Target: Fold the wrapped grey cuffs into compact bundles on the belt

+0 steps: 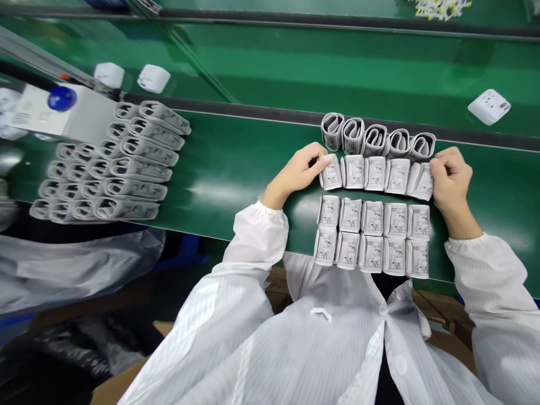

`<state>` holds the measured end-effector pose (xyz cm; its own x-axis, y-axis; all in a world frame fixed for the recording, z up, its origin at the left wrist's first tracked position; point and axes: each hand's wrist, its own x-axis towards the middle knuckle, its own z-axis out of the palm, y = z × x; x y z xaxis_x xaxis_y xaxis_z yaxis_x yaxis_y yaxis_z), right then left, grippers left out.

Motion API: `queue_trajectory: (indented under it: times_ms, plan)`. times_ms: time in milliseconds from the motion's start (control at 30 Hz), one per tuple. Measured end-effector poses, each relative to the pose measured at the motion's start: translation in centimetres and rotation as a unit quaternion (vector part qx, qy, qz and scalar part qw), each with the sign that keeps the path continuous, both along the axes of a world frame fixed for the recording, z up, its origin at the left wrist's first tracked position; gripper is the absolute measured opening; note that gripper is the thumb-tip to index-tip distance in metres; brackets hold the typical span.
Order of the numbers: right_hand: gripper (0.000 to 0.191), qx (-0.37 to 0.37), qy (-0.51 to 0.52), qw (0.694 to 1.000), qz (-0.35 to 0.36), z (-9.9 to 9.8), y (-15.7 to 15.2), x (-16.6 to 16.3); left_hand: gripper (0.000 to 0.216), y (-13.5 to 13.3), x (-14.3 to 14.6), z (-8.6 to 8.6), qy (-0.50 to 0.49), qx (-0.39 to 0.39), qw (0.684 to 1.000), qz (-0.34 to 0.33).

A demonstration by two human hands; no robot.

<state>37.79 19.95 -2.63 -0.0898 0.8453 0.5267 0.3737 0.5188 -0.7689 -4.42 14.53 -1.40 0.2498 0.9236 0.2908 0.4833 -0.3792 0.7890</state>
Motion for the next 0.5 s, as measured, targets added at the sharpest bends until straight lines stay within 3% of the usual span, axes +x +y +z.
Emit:
queue_trajectory:
  times_ms: [267, 500]
  plan:
    - [0.030, -0.068, 0.125, 0.988, -0.064, -0.3, 0.5, -0.2, 0.059, 0.1, 1.1, -0.3, -0.134, 0.084, 0.986, 0.055]
    - [0.033, 0.000, 0.043, 0.999, -0.025, 0.4, -0.3, -0.6, 0.055, 0.2, 1.9, -0.8, -0.191, 0.178, 0.963, 0.071]
